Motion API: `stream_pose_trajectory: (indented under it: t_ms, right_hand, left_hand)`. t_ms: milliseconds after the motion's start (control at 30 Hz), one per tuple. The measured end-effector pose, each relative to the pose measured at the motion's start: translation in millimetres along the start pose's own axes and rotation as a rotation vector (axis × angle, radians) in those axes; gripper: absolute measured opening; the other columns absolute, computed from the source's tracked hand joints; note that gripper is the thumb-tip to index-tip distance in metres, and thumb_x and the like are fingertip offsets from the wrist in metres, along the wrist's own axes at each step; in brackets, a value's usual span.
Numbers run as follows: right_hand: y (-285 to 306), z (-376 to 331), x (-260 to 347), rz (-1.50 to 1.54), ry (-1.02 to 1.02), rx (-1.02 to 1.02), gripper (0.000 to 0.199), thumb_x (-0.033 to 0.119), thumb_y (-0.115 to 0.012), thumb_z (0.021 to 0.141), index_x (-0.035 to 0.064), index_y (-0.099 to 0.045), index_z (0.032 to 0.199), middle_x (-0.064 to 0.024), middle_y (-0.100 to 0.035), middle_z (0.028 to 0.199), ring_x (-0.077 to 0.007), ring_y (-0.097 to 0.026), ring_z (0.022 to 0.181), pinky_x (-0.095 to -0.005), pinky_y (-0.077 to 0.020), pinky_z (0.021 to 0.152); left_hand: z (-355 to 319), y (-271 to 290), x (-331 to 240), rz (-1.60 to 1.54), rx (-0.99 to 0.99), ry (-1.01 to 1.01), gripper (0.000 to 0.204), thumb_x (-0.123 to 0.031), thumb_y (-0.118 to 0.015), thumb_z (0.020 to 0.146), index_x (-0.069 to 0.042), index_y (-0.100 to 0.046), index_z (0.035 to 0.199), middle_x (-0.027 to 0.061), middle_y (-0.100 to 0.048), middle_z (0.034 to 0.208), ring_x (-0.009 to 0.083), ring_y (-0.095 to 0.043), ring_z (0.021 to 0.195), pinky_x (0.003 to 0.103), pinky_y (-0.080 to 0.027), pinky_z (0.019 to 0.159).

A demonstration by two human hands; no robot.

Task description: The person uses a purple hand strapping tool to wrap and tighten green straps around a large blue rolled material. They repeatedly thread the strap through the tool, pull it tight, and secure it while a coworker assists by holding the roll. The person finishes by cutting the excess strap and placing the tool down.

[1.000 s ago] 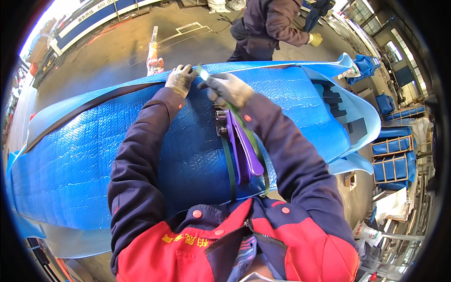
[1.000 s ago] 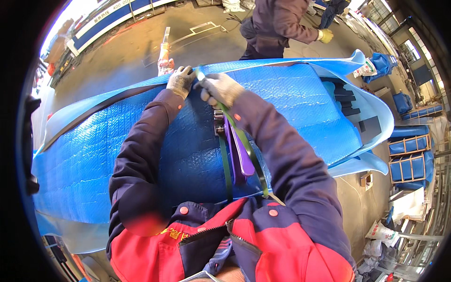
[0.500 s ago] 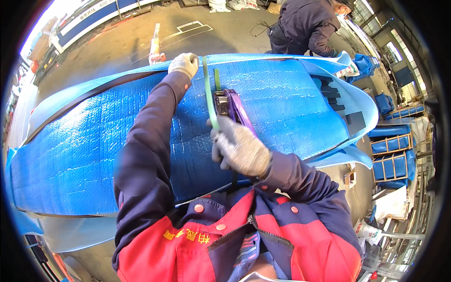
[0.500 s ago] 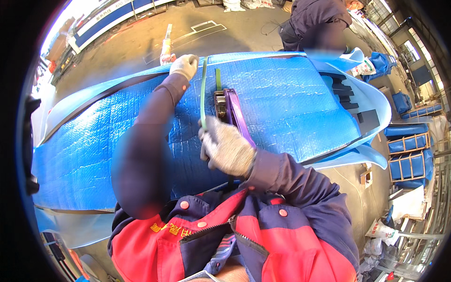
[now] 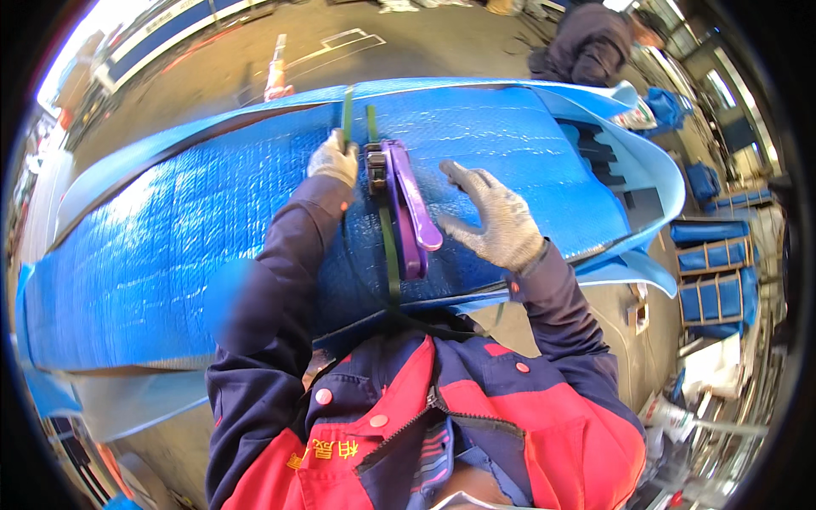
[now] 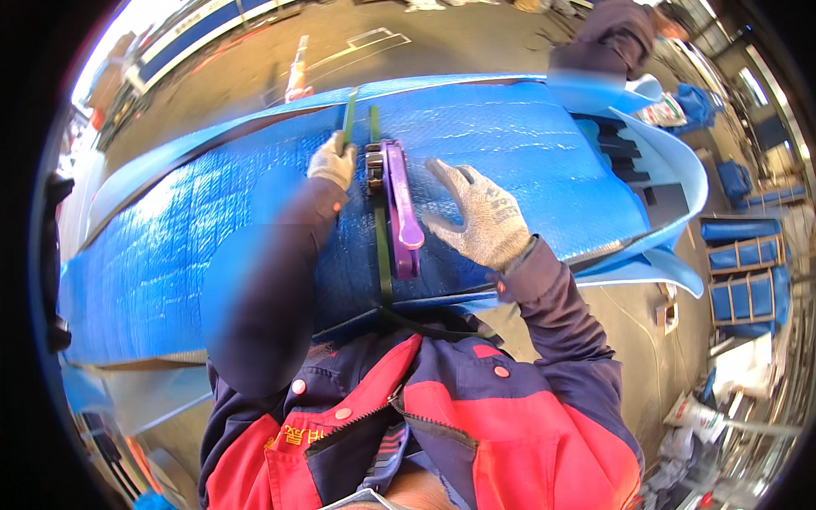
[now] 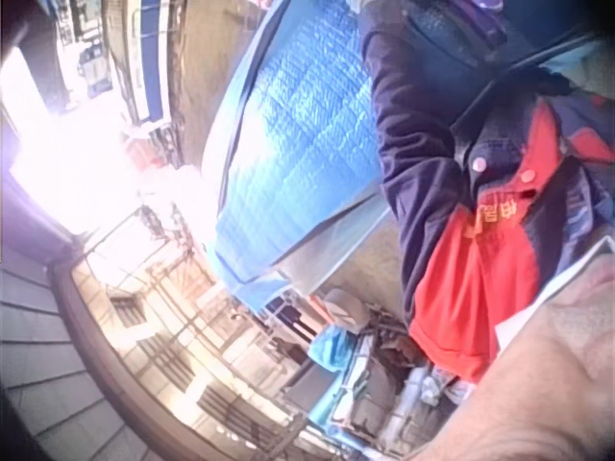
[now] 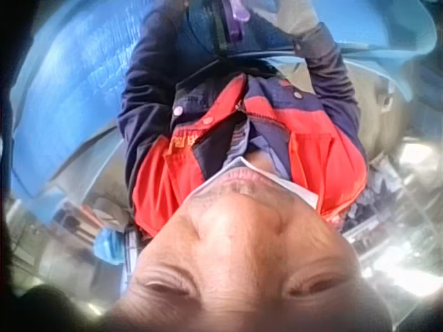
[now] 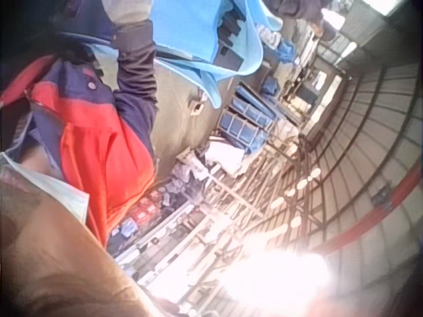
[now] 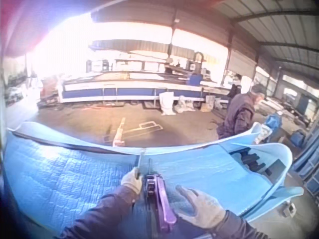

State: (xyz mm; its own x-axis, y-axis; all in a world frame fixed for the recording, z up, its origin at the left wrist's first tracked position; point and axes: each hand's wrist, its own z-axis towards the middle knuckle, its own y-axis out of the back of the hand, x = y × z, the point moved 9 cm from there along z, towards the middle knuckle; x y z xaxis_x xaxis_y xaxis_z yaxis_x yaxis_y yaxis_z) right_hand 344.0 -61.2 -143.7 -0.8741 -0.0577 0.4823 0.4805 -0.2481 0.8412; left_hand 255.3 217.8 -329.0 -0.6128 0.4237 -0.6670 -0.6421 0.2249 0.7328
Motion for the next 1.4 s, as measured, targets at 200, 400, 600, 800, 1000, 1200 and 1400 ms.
stream_pose_trajectory:
  t_ms: [200, 400, 600, 800, 1000, 1200, 1400]
  right_hand:
    - [-80.0, 46.5, -33.5, 0.165, 0.093, -0.16, 0.069, 0.037, -0.08, 0.092, 0.0094, -0.052, 0.149, -0.0273, -0.055, 0.142, -0.0465, -0.055, 0.131, -0.0505, -0.0479, 0.11]
    - [-78.3, 74.1, -54.0, 0.161, 0.063, -0.334, 0.02, 0.022, -0.07, 0.101, 0.0067, -0.071, 0.114, -0.0145, -0.074, 0.109, -0.027, -0.074, 0.099, -0.0383, -0.0579, 0.091]
    - [-87.0, 83.8, -107.8, 0.816, -0.26, -0.432, 0.013, 0.018, -0.072, 0.099, 0.0056, -0.074, 0.102, -0.0082, -0.077, 0.092, -0.0184, -0.072, 0.083, -0.0344, -0.058, 0.076]
    - [-89.9, 88.0, -68.5, 0.321, 0.05, -0.447, 0.015, 0.009, -0.07, 0.092, 0.0078, -0.071, 0.107, -0.0148, -0.074, 0.107, -0.0361, -0.071, 0.102, -0.0433, -0.0564, 0.092]
    - [-90.3, 88.1, -67.7, 0.498, 0.102, -0.334, 0.02, 0.001, -0.069, 0.091, 0.0075, -0.069, 0.11, -0.0167, -0.074, 0.115, -0.037, -0.072, 0.108, -0.0434, -0.0568, 0.097]
    - [-91.5, 87.9, -56.9, 0.46, 0.067, -0.343, 0.022, 0.004, -0.07, 0.095, 0.0052, -0.073, 0.117, -0.0168, -0.074, 0.122, -0.0296, -0.073, 0.112, -0.038, -0.0563, 0.098]
    - [-86.2, 86.0, -53.0, 0.458, 0.103, -0.375, 0.021, 0.004, -0.069, 0.093, 0.0063, -0.071, 0.113, -0.0196, -0.072, 0.12, -0.0382, -0.072, 0.108, -0.0424, -0.0566, 0.096]
  left_hand:
    - [-44.5, 8.7, -12.3, 0.034, -0.01, 0.061, 0.037, -0.032, -0.06, 0.104, -0.016, -0.056, 0.137, 0.0271, -0.073, 0.106, 0.0508, -0.069, 0.1, 0.057, -0.054, 0.085]
    - [-44.9, 7.2, -11.4, 0.085, 0.028, 0.054, 0.053, -0.03, -0.06, 0.103, -0.012, -0.051, 0.153, 0.0279, -0.074, 0.111, 0.048, -0.072, 0.1, 0.057, -0.055, 0.089]
    - [-44.5, 8.3, -12.2, 0.02, -0.024, -0.023, 0.049, -0.03, -0.057, 0.104, -0.014, -0.053, 0.15, 0.0271, -0.074, 0.102, 0.0483, -0.072, 0.096, 0.058, -0.055, 0.083]
    - [-49.3, 13.7, -5.4, -0.274, 0.051, 0.126, 0.038, -0.029, -0.06, 0.105, -0.016, -0.059, 0.141, 0.0179, -0.072, 0.084, 0.033, -0.073, 0.072, 0.046, -0.055, 0.069]
    - [-48.6, 16.3, -9.0, -0.164, 0.036, 0.053, 0.04, -0.029, -0.058, 0.104, -0.013, -0.06, 0.14, 0.0234, -0.075, 0.107, 0.0441, -0.073, 0.098, 0.052, -0.056, 0.086]
    - [-47.2, 17.7, -5.0, -0.117, -0.031, 0.003, 0.048, -0.025, -0.059, 0.104, -0.011, -0.057, 0.15, 0.0195, -0.071, 0.078, 0.0285, -0.069, 0.06, 0.042, -0.053, 0.06]
    - [-46.1, 8.9, 5.9, -0.291, 0.073, 0.088, 0.042, -0.021, -0.059, 0.107, -0.015, -0.058, 0.149, 0.0072, -0.064, 0.073, 0.0167, -0.06, 0.055, 0.035, -0.049, 0.055]
